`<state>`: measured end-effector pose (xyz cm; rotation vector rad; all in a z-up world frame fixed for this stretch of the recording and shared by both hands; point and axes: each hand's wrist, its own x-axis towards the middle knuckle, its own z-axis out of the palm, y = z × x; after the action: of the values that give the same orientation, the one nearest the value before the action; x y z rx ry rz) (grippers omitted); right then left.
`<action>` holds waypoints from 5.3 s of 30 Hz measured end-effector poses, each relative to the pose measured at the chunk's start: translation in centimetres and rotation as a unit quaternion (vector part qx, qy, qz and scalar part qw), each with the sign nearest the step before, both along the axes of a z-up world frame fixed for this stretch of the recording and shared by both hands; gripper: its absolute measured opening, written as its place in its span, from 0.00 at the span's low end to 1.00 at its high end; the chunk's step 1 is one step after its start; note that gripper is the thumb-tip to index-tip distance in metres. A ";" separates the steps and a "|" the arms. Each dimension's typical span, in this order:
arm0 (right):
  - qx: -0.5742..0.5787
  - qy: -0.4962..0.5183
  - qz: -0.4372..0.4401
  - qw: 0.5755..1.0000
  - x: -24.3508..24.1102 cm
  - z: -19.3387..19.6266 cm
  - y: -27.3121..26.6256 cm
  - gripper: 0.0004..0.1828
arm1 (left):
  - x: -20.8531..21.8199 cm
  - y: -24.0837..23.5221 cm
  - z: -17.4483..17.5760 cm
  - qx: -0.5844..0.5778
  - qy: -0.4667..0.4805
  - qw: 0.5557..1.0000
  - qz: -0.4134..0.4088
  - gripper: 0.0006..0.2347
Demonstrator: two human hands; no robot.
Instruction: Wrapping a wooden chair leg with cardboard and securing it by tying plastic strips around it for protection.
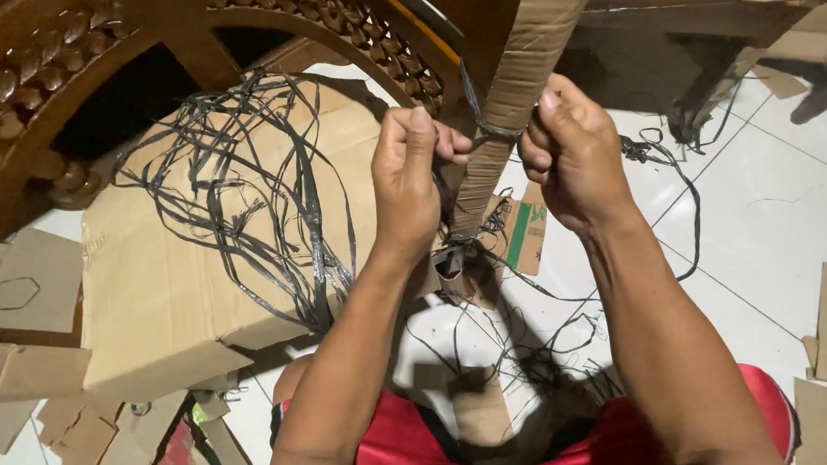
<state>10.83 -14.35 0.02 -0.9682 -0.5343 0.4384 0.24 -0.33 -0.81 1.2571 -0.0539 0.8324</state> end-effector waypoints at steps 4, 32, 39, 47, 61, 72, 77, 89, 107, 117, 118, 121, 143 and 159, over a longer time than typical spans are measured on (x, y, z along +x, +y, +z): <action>-0.059 -0.024 0.075 0.995 -0.6 1.6 -1.0 0.20 | -0.9 -1.3 0.0 0.126 0.115 0.981 0.091 0.15; -0.257 -0.176 -0.244 0.918 -6.5 -5.3 5.5 0.20 | 2.4 1.3 -4.1 0.177 0.050 0.978 0.098 0.06; -0.225 -0.245 -0.328 0.884 -6.9 -5.7 6.2 0.14 | 1.5 0.8 -4.8 0.271 -0.014 0.917 0.292 0.13; -0.242 -0.219 -0.322 0.889 -7.1 -7.1 6.8 0.13 | -1.8 -2.0 -0.2 0.097 -0.107 0.982 0.122 0.19; -0.240 -0.239 -0.377 0.862 -3.6 -12.0 8.8 0.26 | 4.5 0.4 -3.0 0.398 0.201 0.877 0.180 0.27; -0.235 -0.311 -0.369 0.844 -2.4 -14.2 9.0 0.33 | 5.7 1.4 -5.3 0.359 0.147 0.895 0.221 0.26; -0.214 -0.336 -0.317 0.861 -4.4 -10.0 5.9 0.28 | 5.1 2.1 -4.8 0.403 0.047 0.871 0.279 0.21; -0.296 -0.342 -0.361 0.815 -4.4 -3.8 2.5 0.18 | 5.6 3.1 -6.5 0.513 0.018 0.782 0.354 0.09; -0.371 -0.483 -0.329 0.722 -3.5 -1.2 0.7 0.04 | 4.2 3.0 -4.5 0.524 0.034 0.796 0.301 0.17; -0.163 -0.013 -0.162 0.973 -3.4 -0.5 1.4 0.07 | 4.4 3.4 -5.1 0.512 0.039 0.825 0.235 0.15; -0.128 0.053 -0.119 0.983 -3.0 -1.0 1.3 0.15 | 4.7 3.5 -5.5 0.499 0.011 0.828 0.255 0.16; -0.179 -0.011 -0.156 0.971 -3.6 -0.8 1.0 0.12 | 4.6 3.3 -5.4 0.493 0.014 0.829 0.264 0.16; -0.060 -0.138 -0.081 0.985 -2.6 0.4 0.3 0.11 | 5.5 3.4 -5.9 0.451 -0.062 0.864 0.214 0.12; -0.148 -0.200 -0.098 0.964 -0.6 2.6 -1.7 0.15 | 4.7 3.5 -6.4 0.468 -0.019 0.865 0.182 0.17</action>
<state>10.22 -16.02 2.58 -1.3991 -0.7410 0.1436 4.95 3.20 -7.18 2.2146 -0.2876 1.2213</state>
